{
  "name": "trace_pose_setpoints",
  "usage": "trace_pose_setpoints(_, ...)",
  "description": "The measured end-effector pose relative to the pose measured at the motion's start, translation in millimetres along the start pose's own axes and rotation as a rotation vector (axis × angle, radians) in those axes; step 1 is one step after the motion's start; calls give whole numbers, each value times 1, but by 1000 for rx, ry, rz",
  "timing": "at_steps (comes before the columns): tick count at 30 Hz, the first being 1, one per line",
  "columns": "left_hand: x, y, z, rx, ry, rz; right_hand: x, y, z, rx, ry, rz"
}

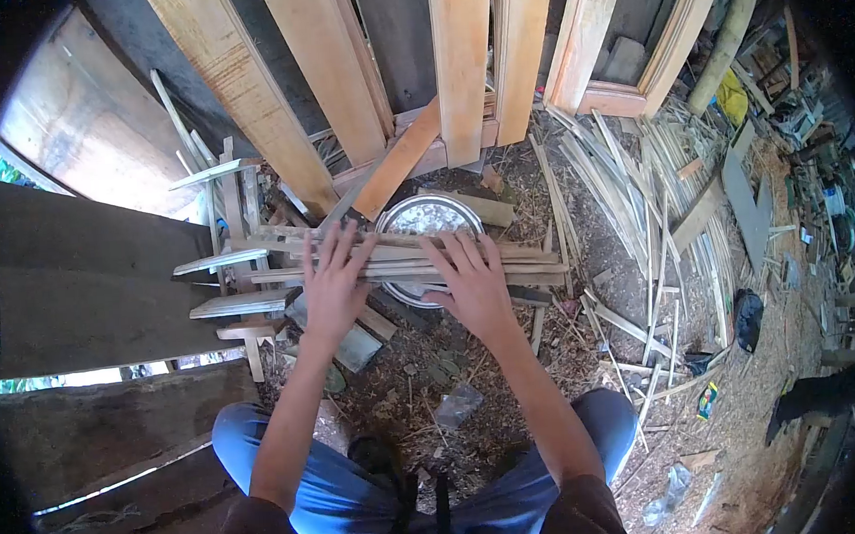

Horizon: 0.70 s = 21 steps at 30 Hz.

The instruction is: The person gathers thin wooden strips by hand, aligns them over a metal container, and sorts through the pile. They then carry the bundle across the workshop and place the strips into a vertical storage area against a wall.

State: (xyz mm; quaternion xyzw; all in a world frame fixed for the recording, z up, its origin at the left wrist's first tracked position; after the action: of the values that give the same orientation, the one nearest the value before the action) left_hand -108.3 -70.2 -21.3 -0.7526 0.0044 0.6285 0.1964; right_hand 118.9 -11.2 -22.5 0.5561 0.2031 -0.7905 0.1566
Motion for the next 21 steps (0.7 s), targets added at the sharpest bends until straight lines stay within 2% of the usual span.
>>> trace_pose_setpoints(2, 10, 4, 0, 20, -5, -4, 5, 8, 1, -14, 57, -79)
trace_pose_setpoints(5, 0, 0, 2, 15, 53, 37, 8, 14, 3, -8, 73, -57)
trace_pose_setpoints(7, -3, -1, 5, 25, 197, 100, 8, 16, 3, -3, 66, -49)
trace_pose_setpoints(12, -3, 1, -8, 16, 169, 104, 7, 25, 6, 0, -35, -62)
trace_pose_setpoints(21, 6, 5, -17, 77, 113, 74, 19, 40, -8, 8, 116, -151)
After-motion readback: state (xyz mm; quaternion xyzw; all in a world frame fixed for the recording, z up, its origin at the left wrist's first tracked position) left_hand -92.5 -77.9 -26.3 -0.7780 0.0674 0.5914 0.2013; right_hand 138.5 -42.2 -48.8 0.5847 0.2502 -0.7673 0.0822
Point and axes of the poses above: each hand's wrist, its own y-axis away from the middle knuckle, its own x-axis out of the palm, z = x × y, the point moved 2 cm from there along -y, towards the middle knuckle, and after that the axes turned 15 degrees about x, right-handed, at the moved point
